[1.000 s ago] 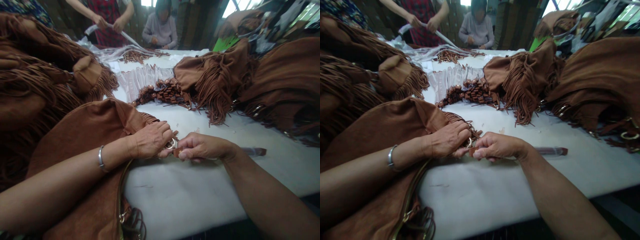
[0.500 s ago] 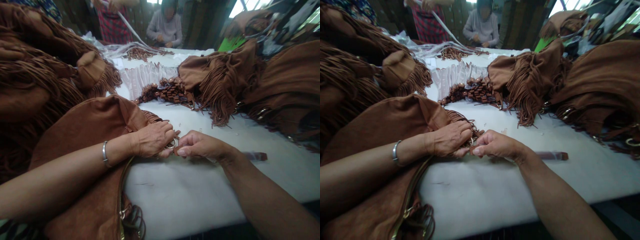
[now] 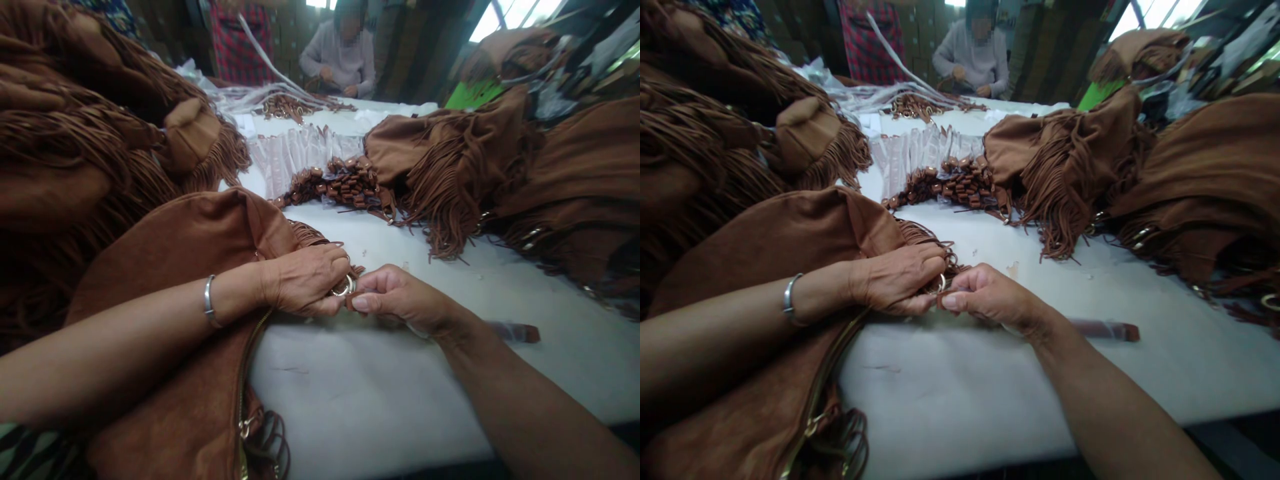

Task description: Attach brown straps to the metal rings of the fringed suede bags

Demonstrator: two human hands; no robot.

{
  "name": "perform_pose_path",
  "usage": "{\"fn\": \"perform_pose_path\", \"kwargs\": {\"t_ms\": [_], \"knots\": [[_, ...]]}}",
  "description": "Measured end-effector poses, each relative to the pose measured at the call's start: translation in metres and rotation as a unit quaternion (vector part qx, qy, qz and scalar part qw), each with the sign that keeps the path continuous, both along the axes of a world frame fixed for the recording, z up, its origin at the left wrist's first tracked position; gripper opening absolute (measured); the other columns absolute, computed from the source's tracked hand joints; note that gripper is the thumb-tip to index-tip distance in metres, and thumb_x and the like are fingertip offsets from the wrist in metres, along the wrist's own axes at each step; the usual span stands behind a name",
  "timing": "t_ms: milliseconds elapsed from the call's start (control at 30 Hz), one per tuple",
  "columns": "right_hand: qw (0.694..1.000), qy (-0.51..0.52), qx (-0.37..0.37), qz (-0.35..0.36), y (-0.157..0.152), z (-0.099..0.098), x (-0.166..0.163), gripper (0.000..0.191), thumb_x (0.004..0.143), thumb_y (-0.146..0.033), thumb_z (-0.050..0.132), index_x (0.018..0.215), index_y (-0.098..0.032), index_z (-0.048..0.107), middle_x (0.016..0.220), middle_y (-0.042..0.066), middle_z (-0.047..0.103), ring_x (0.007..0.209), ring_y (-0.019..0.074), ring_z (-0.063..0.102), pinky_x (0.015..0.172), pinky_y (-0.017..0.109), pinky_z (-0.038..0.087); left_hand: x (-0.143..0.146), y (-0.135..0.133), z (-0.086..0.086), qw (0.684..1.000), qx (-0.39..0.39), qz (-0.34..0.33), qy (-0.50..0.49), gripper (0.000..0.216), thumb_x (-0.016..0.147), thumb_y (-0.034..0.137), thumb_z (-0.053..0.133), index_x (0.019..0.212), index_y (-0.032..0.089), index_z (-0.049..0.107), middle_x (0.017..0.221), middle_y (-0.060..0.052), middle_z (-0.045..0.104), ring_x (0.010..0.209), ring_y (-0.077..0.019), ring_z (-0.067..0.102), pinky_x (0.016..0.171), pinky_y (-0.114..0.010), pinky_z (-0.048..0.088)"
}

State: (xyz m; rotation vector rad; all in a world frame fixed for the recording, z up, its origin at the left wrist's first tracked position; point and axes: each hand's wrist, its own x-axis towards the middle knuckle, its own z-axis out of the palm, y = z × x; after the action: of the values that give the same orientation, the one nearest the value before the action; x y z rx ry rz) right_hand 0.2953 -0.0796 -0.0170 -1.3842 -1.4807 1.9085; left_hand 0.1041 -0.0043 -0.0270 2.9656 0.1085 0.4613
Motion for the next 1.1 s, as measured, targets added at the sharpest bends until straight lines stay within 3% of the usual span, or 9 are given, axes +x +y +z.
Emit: {"fn": "perform_pose_path", "kwargs": {"t_ms": [500, 633, 800, 933, 1100], "knots": [[0.998, -0.011, -0.007, -0.063, -0.003, 0.002, -0.012, 0.035, 0.067, -0.044, 0.068, 0.066, -0.012, 0.054, 0.043, -0.007, 0.034, 0.037, 0.0038, 0.023, 0.035, 0.019, 0.013, 0.0, 0.003, -0.005, 1.0, -0.007, 0.002, -0.009, 0.018, 0.078, 0.034, 0.046, 0.076, 0.016, 0.045, 0.077, -0.009, 0.052, 0.071, -0.0204, 0.048, 0.07, -0.034, 0.044], [0.992, -0.085, 0.082, -0.041, -0.004, 0.004, -0.011, 0.033, 0.071, -0.043, 0.063, 0.065, -0.011, 0.055, 0.051, -0.005, 0.035, 0.044, 0.0052, 0.025, 0.04, 0.02, 0.017, 0.002, -0.001, -0.008, 0.999, 0.021, 0.04, -0.001, 0.024, 0.08, 0.038, 0.046, 0.079, 0.014, 0.049, 0.078, -0.009, 0.053, 0.072, -0.0212, 0.049, 0.07, -0.035, 0.044], [0.954, -0.199, 0.222, -0.013, -0.007, 0.009, -0.013, 0.034, 0.076, -0.041, 0.053, 0.056, -0.013, 0.05, 0.054, -0.003, 0.033, 0.049, 0.0072, 0.029, 0.044, 0.021, 0.019, 0.004, -0.006, -0.011, 0.995, 0.051, 0.091, 0.002, 0.026, 0.08, 0.039, 0.044, 0.079, 0.014, 0.049, 0.08, -0.009, 0.053, 0.074, -0.0218, 0.049, 0.069, -0.036, 0.043], [0.895, -0.311, 0.319, -0.017, -0.013, 0.013, -0.021, 0.033, 0.075, -0.033, 0.053, 0.05, -0.016, 0.038, 0.047, -0.004, 0.03, 0.044, 0.0067, 0.029, 0.045, 0.023, 0.018, 0.001, -0.005, -0.011, 0.995, 0.075, 0.069, -0.018, 0.024, 0.079, 0.038, 0.044, 0.078, 0.015, 0.047, 0.078, -0.009, 0.051, 0.073, -0.022, 0.047, 0.068, -0.036, 0.042], [0.832, -0.386, 0.398, -0.015, -0.021, 0.013, -0.03, 0.029, 0.074, -0.026, 0.051, 0.05, -0.017, 0.037, 0.046, -0.003, 0.035, 0.043, 0.0077, 0.031, 0.048, 0.026, 0.016, -0.002, -0.002, -0.014, 0.99, 0.103, 0.047, -0.079, 0.024, 0.081, 0.039, 0.041, 0.072, 0.017, 0.043, 0.07, -0.007, 0.047, 0.07, -0.0212, 0.045, 0.065, -0.035, 0.041]]}}
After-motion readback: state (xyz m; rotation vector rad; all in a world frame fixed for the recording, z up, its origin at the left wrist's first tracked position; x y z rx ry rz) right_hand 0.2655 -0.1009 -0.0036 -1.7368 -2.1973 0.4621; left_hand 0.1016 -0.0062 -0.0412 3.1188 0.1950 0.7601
